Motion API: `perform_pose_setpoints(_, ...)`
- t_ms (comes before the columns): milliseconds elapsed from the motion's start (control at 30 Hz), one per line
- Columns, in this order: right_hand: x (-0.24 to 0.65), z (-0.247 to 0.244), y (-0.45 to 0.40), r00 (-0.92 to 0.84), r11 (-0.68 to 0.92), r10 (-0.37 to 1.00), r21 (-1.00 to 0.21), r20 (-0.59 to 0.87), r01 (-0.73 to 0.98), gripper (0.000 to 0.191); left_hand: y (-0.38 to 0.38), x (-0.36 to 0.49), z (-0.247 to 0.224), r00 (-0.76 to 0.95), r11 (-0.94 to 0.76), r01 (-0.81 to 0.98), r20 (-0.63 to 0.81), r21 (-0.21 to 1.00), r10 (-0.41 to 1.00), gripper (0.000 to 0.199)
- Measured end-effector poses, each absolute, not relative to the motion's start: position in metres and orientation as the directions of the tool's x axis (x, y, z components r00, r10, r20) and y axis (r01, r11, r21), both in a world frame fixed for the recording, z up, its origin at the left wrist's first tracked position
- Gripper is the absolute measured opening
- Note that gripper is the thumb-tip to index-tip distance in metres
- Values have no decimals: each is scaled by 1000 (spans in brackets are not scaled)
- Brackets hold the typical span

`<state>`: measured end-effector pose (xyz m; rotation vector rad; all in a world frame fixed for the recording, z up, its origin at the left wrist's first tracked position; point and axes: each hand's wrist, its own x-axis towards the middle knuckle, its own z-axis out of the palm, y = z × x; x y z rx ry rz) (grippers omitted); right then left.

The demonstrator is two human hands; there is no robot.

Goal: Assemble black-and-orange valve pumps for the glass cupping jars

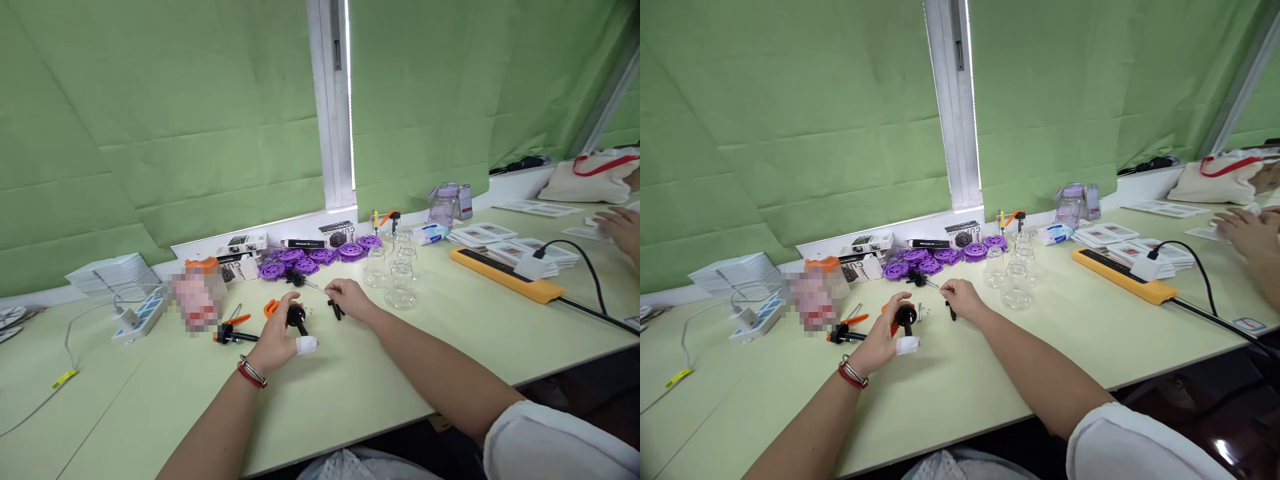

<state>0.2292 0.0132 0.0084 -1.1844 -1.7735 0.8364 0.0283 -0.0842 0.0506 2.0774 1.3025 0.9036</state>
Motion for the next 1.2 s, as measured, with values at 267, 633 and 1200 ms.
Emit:
perform_pose_setpoints(267, 221, 2, 15, -547, 643, 763, -316, 345, 698, 15, -92, 33, 63, 478, -150, 326, -26, 933, 878, 66)
perform_pose_setpoints(633, 200, 3, 9, -660, 697, 699, -57, 276, 715, 24, -86, 19, 57, 415, 214, 172, -268, 962, 870, 39)
perform_pose_setpoints(1200, 193, 8, -6, -622, 662, 747, -180, 234, 727, 15, -81, 15, 52, 424, 261, 124, -289, 957, 858, 44)
